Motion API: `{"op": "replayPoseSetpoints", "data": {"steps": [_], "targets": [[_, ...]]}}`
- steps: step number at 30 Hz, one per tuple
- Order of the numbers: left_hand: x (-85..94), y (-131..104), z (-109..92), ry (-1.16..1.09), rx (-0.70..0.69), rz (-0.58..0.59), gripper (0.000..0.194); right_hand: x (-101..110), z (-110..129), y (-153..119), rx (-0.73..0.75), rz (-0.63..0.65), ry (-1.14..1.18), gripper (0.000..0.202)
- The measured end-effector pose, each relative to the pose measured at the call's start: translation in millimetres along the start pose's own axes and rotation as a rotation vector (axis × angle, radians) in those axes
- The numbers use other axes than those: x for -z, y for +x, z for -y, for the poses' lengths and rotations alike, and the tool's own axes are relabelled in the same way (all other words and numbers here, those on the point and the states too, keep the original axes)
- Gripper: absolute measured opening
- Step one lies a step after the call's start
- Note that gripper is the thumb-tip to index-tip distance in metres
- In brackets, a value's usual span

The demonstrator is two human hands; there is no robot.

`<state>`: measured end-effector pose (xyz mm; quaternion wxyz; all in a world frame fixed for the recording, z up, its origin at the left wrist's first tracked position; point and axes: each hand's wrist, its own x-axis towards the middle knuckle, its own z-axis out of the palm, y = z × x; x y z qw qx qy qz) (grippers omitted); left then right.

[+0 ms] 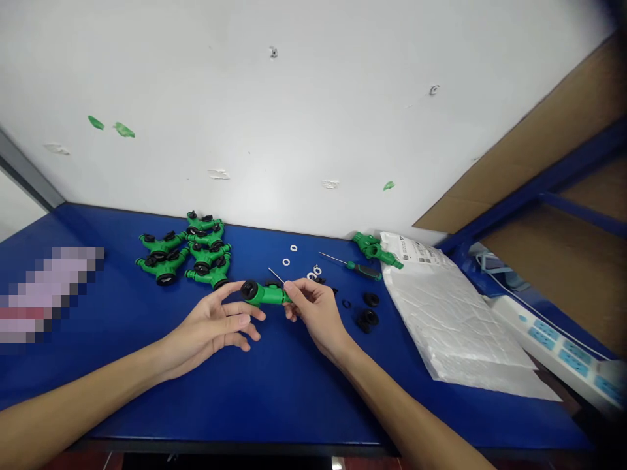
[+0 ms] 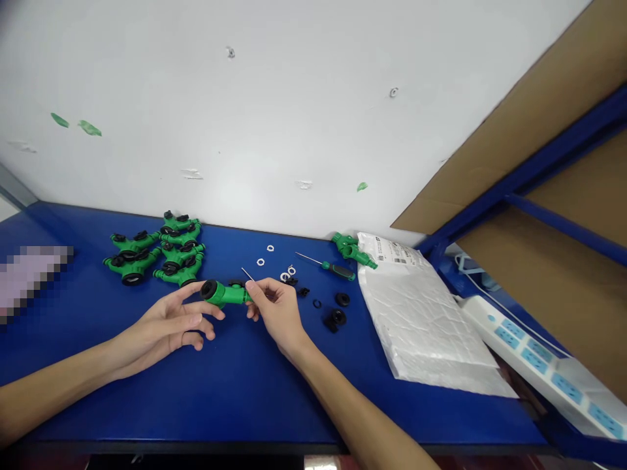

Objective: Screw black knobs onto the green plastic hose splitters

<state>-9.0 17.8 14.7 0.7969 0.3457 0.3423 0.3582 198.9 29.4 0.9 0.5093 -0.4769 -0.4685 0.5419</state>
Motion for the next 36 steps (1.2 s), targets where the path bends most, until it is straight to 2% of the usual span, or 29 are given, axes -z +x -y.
{"op": "replayPoseSetpoints", "data": {"steps": [5,9,11,13,15,17,23,26,30,32,34,35,36], "targets": [[0.3,2.6,0.4,0.001,-0.028,-0.066,0.065,1.8,0.0,0.2,0.090,0.021,-0.066,0.037],[0.7,4.0,0.5,0.020,-0.042,-0.140,0.074,3.9,2.1,-0.9,0.194,0.057,-0.093,0.029],[0.8,4.4,1.5,0.067,-0.041,-0.110,0.074,4.8,2.0,-1.7,0.217,0.071,-0.095,0.026],[0.7,4.4,3.1,0.123,-0.048,-0.036,0.063,5.6,1.0,-2.2,0.223,0.076,-0.070,0.024],[0.4,4.1,4.8,0.151,-0.062,0.007,0.051,6.1,0.0,-2.1,0.222,0.078,-0.023,0.022],[-0.1,3.2,5.5,0.140,-0.061,0.006,0.048,5.8,-0.7,-1.8,0.206,0.082,0.017,0.023],[-1.5,2.1,0.0,0.057,0.025,0.028,0.024,1.7,-1.8,-1.2,0.059,0.086,0.044,0.030],[-0.2,3.3,-1.2,0.061,0.040,0.061,0.021,1.2,-2.4,-1.0,0.032,0.098,0.027,0.033],[2.9,1.3,1.9,0.116,0.022,0.138,0.032,-1.9,-4.1,-3.4,0.035,0.144,-0.008,0.035],[3.6,-1.9,5.1,0.197,0.004,0.218,0.050,-6.0,-6.2,-6.2,0.046,0.196,-0.036,0.037],[3.3,-5.6,9.1,0.287,-0.019,0.258,0.079,-9.6,-7.8,-8.5,0.055,0.232,-0.071,0.038],[2.9,-7.1,11.2,0.327,-0.039,0.241,0.090,-9.9,-7.6,-8.8,0.060,0.240,-0.098,0.038],[2.4,-8.2,13.0,0.375,-0.064,0.202,0.093,-8.5,-6.3,-8.3,0.072,0.239,-0.143,0.038]]}}
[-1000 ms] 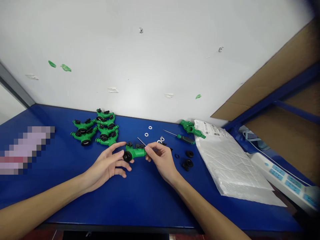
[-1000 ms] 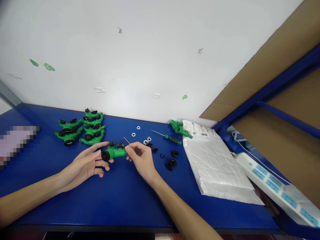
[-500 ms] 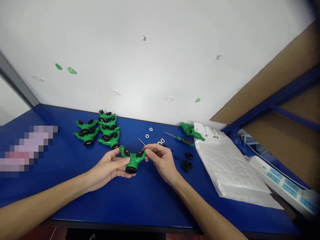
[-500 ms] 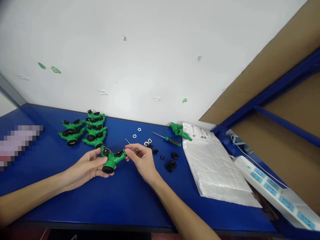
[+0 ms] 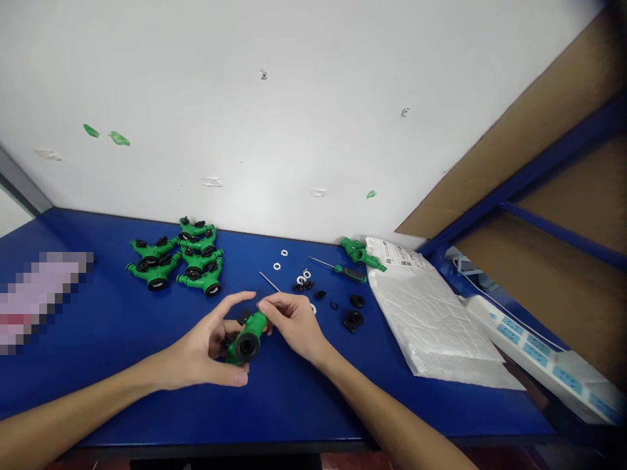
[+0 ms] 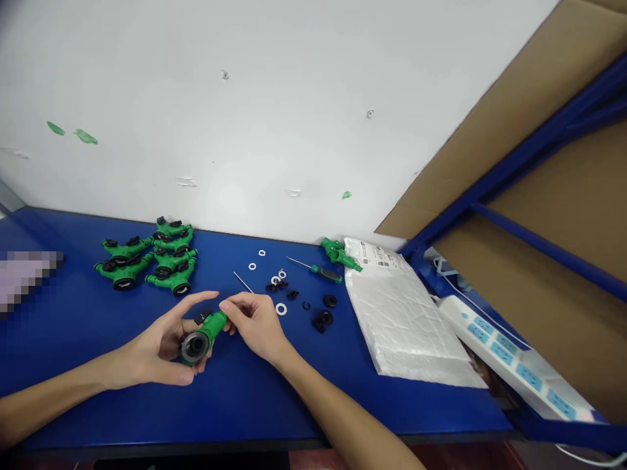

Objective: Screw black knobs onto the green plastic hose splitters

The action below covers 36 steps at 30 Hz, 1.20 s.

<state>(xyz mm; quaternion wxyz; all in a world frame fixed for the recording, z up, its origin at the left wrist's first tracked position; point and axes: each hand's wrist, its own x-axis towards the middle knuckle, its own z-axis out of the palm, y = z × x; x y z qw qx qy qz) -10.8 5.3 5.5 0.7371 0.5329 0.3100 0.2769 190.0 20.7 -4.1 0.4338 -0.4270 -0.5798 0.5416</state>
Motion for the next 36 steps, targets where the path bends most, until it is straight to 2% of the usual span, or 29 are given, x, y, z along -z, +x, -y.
{"op": "replayPoseSetpoints", "data": {"steps": [1,3,5,6,8,10,12,15,17,21,26,29,31,34,35,36], "targets": [[-1.0,-0.6,1.2,0.059,-0.017,-0.048,0.089,4.2,2.2,0.7,0.019,-0.020,-0.074,0.036],[-1.8,-0.3,2.5,0.184,-0.056,-0.139,0.067,21.1,10.0,3.3,0.112,-0.130,-0.314,0.032],[-1.0,1.1,2.5,0.271,-0.084,-0.186,0.049,46.9,21.4,6.1,0.250,-0.315,-0.627,0.025],[-0.1,2.0,2.2,0.292,-0.086,-0.198,0.045,61.0,27.3,7.1,0.282,-0.336,-0.746,0.022],[1.8,3.6,1.6,0.320,-0.075,-0.231,0.043,86.6,37.2,7.8,0.240,-0.214,-0.873,0.016],[3.5,4.5,1.5,0.350,-0.065,-0.271,0.043,103.5,41.6,7.6,0.178,-0.079,-0.956,0.013],[4.7,4.9,2.0,0.376,-0.073,-0.299,0.043,110.8,39.1,8.1,0.169,-0.084,-1.015,0.013],[5.2,5.0,3.1,0.427,-0.100,-0.325,0.041,111.4,27.4,12.2,0.215,-0.216,-1.050,0.018],[5.0,5.3,3.8,0.472,-0.114,-0.333,0.039,109.9,19.7,17.5,0.216,-0.224,-1.057,0.019],[4.3,5.6,5.3,0.500,-0.129,-0.316,0.039,102.9,13.0,36.2,0.207,-0.142,-1.082,0.019],[4.3,5.1,5.9,0.485,-0.144,-0.315,0.040,83.3,9.4,76.4,0.219,0.062,-1.116,0.024],[3.9,5.7,3.0,0.473,-0.156,-0.311,0.038,76.3,8.5,95.3,0.204,0.124,-1.127,0.015],[3.6,6.1,0.5,0.466,-0.171,-0.308,0.037,73.0,12.0,95.3,0.212,0.135,-1.111,0.012],[3.6,6.6,-1.3,0.502,-0.209,-0.312,0.034,61.6,22.7,72.4,0.253,0.122,-1.026,0.015],[3.8,6.9,-1.1,0.530,-0.227,-0.315,0.033,54.9,26.9,60.6,0.275,0.117,-0.962,0.017],[4.0,7.2,-0.6,0.561,-0.246,-0.318,0.032,46.8,30.8,48.2,0.312,0.109,-0.770,0.017]]}}
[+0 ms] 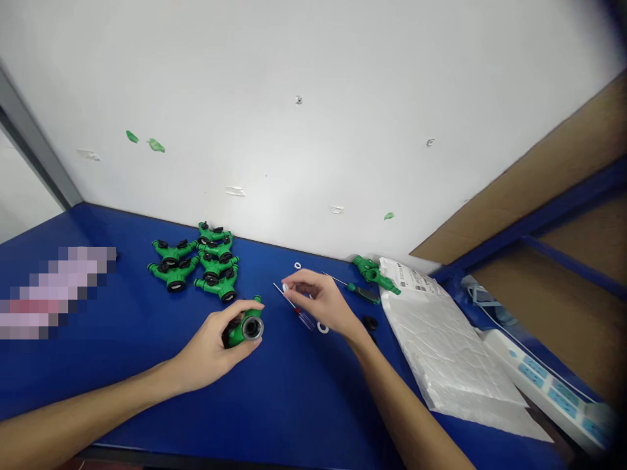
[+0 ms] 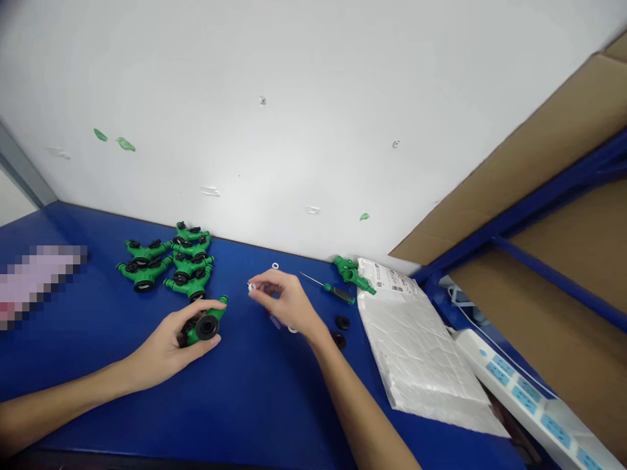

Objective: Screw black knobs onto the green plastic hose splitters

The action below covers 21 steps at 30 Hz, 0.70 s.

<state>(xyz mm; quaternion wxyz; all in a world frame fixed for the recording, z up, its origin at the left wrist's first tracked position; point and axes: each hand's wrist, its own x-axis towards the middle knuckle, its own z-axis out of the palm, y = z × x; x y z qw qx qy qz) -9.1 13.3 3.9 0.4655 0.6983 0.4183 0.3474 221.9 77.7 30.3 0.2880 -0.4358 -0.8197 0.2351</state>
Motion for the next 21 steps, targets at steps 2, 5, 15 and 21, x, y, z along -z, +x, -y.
{"op": "replayPoseSetpoints", "data": {"steps": [2,5,15,21], "targets": [[-0.8,0.3,1.6,0.044,-0.050,-0.008,0.031,-8.0,23.7,-16.1,0.070,-0.030,0.261,0.017],[-2.4,-0.1,3.4,0.049,-0.114,-0.010,0.030,-20.1,48.8,-29.0,0.187,-0.052,0.358,0.018],[-6.3,-5.3,5.9,0.100,-0.038,-0.016,0.035,-28.6,50.1,-40.4,0.352,-0.139,0.241,0.018],[-6.4,-3.6,3.6,0.092,-0.084,-0.015,0.034,-35.1,52.5,-43.2,0.376,-0.125,0.196,0.016]]}}
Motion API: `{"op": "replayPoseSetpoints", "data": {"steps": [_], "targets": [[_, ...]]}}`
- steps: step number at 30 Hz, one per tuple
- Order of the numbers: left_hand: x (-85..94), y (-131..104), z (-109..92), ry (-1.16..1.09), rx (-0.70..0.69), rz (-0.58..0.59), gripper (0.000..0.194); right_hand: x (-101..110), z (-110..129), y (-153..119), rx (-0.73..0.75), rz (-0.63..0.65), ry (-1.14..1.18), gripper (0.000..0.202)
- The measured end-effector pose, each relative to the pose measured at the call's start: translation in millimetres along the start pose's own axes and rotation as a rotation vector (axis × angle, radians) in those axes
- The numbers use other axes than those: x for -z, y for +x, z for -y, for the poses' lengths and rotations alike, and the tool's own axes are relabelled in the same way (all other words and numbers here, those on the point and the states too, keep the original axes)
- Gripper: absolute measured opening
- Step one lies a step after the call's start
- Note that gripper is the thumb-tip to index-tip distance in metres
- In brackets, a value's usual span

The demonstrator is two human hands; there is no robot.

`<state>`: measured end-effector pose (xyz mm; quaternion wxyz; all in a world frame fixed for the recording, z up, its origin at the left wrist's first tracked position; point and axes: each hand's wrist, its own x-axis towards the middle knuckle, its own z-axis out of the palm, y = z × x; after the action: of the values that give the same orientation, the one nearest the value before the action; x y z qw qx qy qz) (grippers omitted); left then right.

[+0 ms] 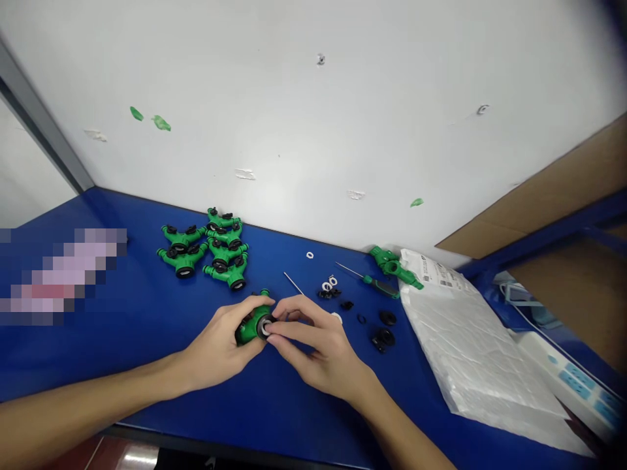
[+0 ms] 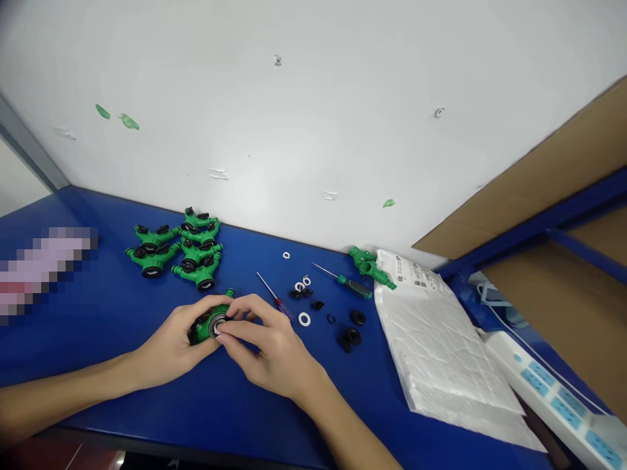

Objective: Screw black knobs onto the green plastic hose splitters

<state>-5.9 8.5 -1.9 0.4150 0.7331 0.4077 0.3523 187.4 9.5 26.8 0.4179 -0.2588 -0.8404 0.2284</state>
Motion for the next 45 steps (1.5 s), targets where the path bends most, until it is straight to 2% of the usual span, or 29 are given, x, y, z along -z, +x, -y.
{"op": "replayPoseSetpoints", "data": {"steps": [3,6,8,12,14,18,23,26,32,37,42,45], "targets": [[-0.5,-1.4,-1.4,-0.001,-0.032,0.023,0.031,-2.8,1.3,2.3,-0.285,-0.010,0.231,0.005],[-0.9,-2.9,-1.7,-0.003,-0.027,0.025,0.030,-2.8,1.2,5.9,-0.579,0.062,0.501,0.019],[-0.7,-3.0,-1.6,-0.011,-0.022,0.036,0.027,-1.1,0.3,8.5,-0.660,0.119,0.576,0.024],[0.3,-2.2,-2.2,-0.042,-0.051,0.083,0.020,1.1,-2.0,9.3,-0.757,0.211,0.585,0.031],[0.6,-2.5,-2.3,-0.039,-0.058,0.103,0.020,-0.6,-2.1,6.9,-0.770,0.222,0.596,0.029],[0.6,-3.2,0.1,-0.017,-0.057,0.133,0.023,-7.8,-1.6,3.1,-0.742,0.152,0.638,0.022],[1.7,-0.6,-0.1,0.001,-0.067,0.135,0.027,-11.9,-7.1,4.0,-0.724,0.114,0.740,0.029],[2.9,0.4,-4.4,0.026,-0.067,0.144,0.026,-12.0,-11.4,1.6,-0.701,0.137,0.791,0.031],[1.6,-2.3,-6.6,-0.071,-0.001,0.188,0.054,-20.1,-10.6,-2.2,-0.673,0.073,0.783,0.030],[-0.6,-2.1,-7.7,-0.069,0.003,0.166,0.051,-20.1,-9.9,-1.5,-0.676,0.049,0.785,0.030],[1.4,-0.7,-9.2,-0.088,0.023,0.175,0.049,-14.8,-12.6,-4.0,-0.679,0.091,0.828,0.028],[1.8,-2.0,-4.5,-0.085,0.009,0.177,0.049,-20.1,-12.9,-7.4,-0.687,0.038,0.792,0.027]]}}
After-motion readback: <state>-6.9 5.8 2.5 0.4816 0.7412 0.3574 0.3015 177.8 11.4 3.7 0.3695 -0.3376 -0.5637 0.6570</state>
